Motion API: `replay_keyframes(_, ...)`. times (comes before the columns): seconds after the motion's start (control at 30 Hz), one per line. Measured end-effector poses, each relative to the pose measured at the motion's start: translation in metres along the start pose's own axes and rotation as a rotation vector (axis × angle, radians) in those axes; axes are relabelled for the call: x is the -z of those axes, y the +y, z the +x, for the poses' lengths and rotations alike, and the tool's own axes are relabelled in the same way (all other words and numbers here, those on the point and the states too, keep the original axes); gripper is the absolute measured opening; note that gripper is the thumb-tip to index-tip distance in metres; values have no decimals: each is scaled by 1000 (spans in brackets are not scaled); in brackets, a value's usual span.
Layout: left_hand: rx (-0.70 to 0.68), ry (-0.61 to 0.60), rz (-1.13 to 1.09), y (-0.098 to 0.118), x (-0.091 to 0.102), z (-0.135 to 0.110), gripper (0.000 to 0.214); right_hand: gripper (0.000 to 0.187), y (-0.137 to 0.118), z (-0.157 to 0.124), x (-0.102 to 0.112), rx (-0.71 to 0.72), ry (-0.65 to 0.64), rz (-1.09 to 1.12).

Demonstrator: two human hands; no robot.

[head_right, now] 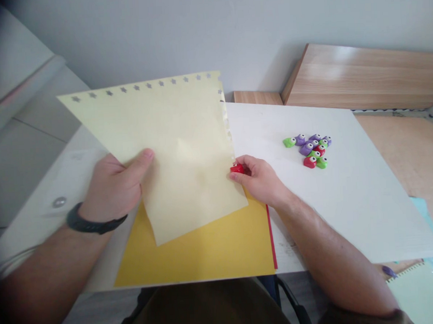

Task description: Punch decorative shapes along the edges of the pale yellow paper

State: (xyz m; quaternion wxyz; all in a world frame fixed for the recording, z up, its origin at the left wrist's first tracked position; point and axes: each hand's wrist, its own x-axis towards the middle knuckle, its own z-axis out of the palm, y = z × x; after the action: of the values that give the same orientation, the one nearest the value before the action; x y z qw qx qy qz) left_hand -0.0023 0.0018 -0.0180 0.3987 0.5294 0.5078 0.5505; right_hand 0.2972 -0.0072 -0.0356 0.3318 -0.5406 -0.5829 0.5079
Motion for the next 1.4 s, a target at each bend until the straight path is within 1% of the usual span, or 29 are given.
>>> replay_keyframes(0.53,-1,-5,-8,-5,0,0,42,27,12,7,0,20,47,-84)
replay_keyframes(0.77,-5,1,16,-5,0,0,42,26,10,9,1,20,71,-132)
replay_keyframes(0.93,8,-24,-3,-5,1,-1,43,25,10,10,0,13,85,-169)
replay_keyframes(1.07,-1,-11,33,-6,1,0,43,24,10,11,-1,9,85,-177)
replay_keyframes(1.23,-3,-15,-10,-7,1,0,41,24,11,12,-3,12,101,-184)
replay_keyframes(1.4,-18,-1,63,-6,2,1,39,28,12,12,-2,36,112,-174)
